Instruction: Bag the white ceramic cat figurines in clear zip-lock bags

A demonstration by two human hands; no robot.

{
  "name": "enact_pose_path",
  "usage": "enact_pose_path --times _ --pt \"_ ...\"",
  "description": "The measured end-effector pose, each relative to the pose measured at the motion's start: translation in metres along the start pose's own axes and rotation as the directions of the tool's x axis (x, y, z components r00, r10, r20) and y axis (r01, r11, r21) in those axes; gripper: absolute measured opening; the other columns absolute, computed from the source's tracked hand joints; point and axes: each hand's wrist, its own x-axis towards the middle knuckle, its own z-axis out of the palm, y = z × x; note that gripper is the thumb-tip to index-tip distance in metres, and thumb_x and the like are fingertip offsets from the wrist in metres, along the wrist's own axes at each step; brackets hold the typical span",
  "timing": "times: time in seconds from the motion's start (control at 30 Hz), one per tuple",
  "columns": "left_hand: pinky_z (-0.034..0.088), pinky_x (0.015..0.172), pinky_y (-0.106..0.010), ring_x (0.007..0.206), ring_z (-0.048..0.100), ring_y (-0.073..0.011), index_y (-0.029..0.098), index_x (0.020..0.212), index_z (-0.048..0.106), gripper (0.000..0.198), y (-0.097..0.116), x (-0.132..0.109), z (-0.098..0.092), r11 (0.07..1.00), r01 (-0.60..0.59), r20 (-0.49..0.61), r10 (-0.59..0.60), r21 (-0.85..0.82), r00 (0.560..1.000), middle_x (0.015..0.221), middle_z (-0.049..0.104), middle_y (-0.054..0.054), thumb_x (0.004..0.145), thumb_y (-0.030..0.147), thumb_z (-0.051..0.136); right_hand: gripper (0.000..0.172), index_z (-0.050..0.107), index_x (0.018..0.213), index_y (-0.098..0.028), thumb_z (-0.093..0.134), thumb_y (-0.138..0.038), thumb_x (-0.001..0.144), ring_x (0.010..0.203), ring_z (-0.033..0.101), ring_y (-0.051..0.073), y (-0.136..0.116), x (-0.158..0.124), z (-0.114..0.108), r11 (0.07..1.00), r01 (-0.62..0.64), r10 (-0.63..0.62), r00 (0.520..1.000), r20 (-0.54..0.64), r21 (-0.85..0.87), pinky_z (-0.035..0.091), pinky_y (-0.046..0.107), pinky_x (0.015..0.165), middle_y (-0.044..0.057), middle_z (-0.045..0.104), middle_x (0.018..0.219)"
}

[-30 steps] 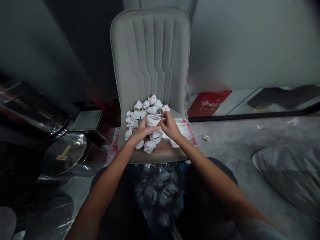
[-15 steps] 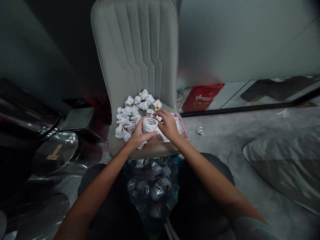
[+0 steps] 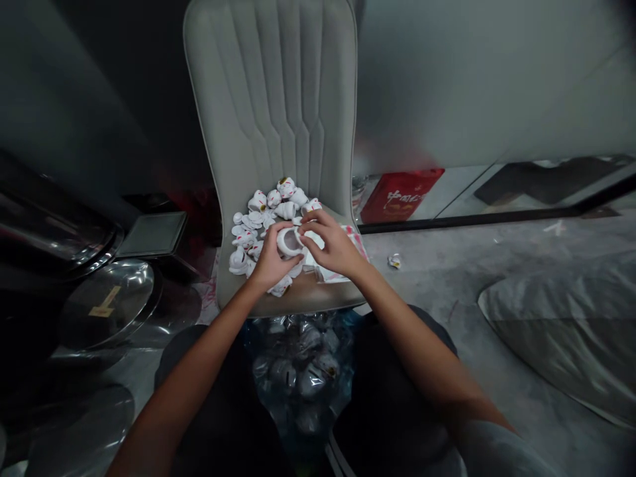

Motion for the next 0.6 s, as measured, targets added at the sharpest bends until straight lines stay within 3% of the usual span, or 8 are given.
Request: enact_pose_path --times 0.13,0.33,0.6 --pt "0.045 0.106 -0.038 0.118 0.059 -0.0232 0.025 0.123 0.046 0.060 -0.002 0.004 0.001 1.000 -0.018 -0.029 0.017 -0.019 0.999 0.125 0.058 -0.006 0.072 0.016 0.078 0.017 0.066 0.091 -0.016 0.051 -0.020 0.096 0.099 0.059 0.025 -0.010 0.016 -0.001 0.981 0.094 -0.062 0.981 0.185 -0.169 0.050 0.040 0.088 0.014 0.062 0.107" --pt "0.047 0.104 -0.036 0.115 0.061 -0.0213 0.024 0.123 0.044 0.064 -0.003 0.006 -0.001 0.999 0.012 -0.041 -0.013 -0.037 0.999 0.124 0.058 -0.005 0.070 0.015 0.079 0.019 0.069 0.093 -0.012 0.051 -0.018 0.095 0.093 0.057 0.023 -0.015 0.031 0.001 0.950 0.127 -0.050 0.963 0.263 -0.286 0.046 0.035 0.081 0.014 0.062 0.103" --pt "0.047 0.105 -0.038 0.116 0.060 -0.0225 0.025 0.122 0.046 0.063 -0.002 0.002 -0.006 1.000 0.022 -0.031 -0.022 -0.007 0.999 0.123 0.059 -0.005 0.069 0.013 0.078 0.023 0.070 0.096 -0.012 0.048 -0.019 0.099 0.084 0.055 0.018 -0.023 0.033 -0.005 0.944 0.054 0.066 0.936 0.345 -0.327 0.041 0.031 0.074 0.011 0.061 0.102"
